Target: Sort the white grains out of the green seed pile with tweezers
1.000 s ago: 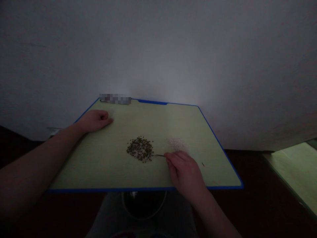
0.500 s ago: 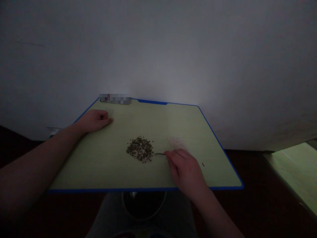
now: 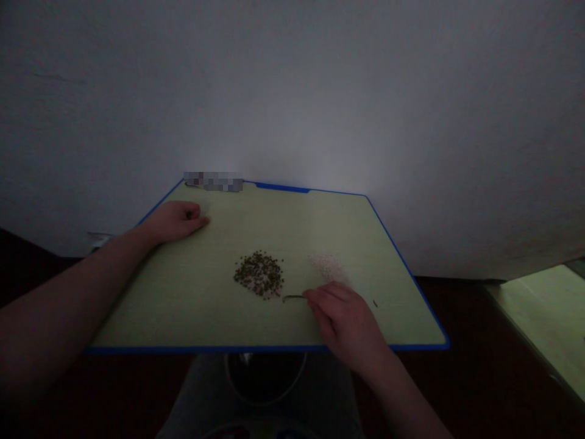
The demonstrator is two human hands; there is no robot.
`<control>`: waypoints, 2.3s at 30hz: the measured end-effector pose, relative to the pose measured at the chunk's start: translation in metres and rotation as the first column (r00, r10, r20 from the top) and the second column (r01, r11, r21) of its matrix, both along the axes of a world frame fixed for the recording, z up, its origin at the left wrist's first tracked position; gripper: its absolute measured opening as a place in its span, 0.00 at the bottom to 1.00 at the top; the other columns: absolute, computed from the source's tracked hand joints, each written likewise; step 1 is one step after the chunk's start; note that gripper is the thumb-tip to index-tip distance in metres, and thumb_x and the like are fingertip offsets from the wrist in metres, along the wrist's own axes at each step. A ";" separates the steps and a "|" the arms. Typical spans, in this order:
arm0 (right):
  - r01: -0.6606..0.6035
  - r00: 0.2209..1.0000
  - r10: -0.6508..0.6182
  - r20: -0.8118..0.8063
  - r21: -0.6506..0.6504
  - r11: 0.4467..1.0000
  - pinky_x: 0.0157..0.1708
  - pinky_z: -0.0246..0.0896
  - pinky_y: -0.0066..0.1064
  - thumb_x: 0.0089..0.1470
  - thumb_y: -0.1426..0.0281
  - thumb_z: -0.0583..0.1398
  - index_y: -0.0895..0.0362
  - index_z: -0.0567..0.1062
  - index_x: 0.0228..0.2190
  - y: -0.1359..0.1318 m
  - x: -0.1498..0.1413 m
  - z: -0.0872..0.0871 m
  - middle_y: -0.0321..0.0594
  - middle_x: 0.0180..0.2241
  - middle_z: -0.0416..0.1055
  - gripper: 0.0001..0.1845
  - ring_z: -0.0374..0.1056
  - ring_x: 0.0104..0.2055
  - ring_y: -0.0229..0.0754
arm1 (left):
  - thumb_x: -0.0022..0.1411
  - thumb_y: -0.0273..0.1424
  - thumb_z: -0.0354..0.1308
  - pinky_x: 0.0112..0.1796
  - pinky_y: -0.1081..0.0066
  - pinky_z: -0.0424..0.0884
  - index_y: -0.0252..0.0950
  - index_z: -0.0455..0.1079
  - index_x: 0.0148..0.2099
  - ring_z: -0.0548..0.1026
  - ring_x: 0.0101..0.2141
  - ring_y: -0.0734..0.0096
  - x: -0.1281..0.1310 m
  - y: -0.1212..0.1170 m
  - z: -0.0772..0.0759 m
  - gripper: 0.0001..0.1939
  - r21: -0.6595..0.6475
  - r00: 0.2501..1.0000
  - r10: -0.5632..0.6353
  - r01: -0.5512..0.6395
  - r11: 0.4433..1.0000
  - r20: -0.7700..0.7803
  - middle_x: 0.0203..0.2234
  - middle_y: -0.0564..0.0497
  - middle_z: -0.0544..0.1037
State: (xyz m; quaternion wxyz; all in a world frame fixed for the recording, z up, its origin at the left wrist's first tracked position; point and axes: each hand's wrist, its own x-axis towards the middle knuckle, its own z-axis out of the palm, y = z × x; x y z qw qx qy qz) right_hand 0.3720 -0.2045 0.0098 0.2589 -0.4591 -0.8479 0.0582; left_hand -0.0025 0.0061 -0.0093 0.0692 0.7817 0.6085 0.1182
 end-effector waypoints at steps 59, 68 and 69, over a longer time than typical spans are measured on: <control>-0.131 0.990 0.124 -0.061 -0.118 0.984 0.35 0.66 0.34 0.61 0.75 0.53 0.56 0.76 0.42 0.001 -0.022 0.010 0.41 0.33 0.76 0.12 0.70 0.35 0.42 | 0.53 0.46 0.50 0.27 0.68 0.53 0.39 0.59 0.23 0.62 0.23 0.70 0.007 -0.005 0.011 0.16 -0.006 1.000 0.009 -0.009 1.000 -0.016 0.17 0.53 0.63; 0.185 0.973 -0.217 -0.073 -0.310 0.933 0.31 0.68 0.33 0.58 0.72 0.56 0.54 0.77 0.38 -0.007 -0.006 0.010 0.39 0.33 0.79 0.10 0.74 0.33 0.43 | 0.53 0.45 0.50 0.26 0.69 0.52 0.39 0.60 0.23 0.60 0.22 0.71 0.003 -0.002 0.004 0.16 0.024 1.000 -0.005 0.005 1.000 0.000 0.16 0.54 0.62; 0.182 0.972 -0.219 -0.081 -0.323 0.929 0.31 0.68 0.33 0.58 0.72 0.56 0.54 0.77 0.38 -0.007 -0.008 0.008 0.39 0.33 0.79 0.10 0.74 0.33 0.43 | 0.53 0.45 0.51 0.26 0.69 0.52 0.39 0.60 0.23 0.60 0.22 0.71 0.004 -0.003 0.005 0.16 0.023 1.000 -0.004 0.004 1.000 0.002 0.16 0.54 0.62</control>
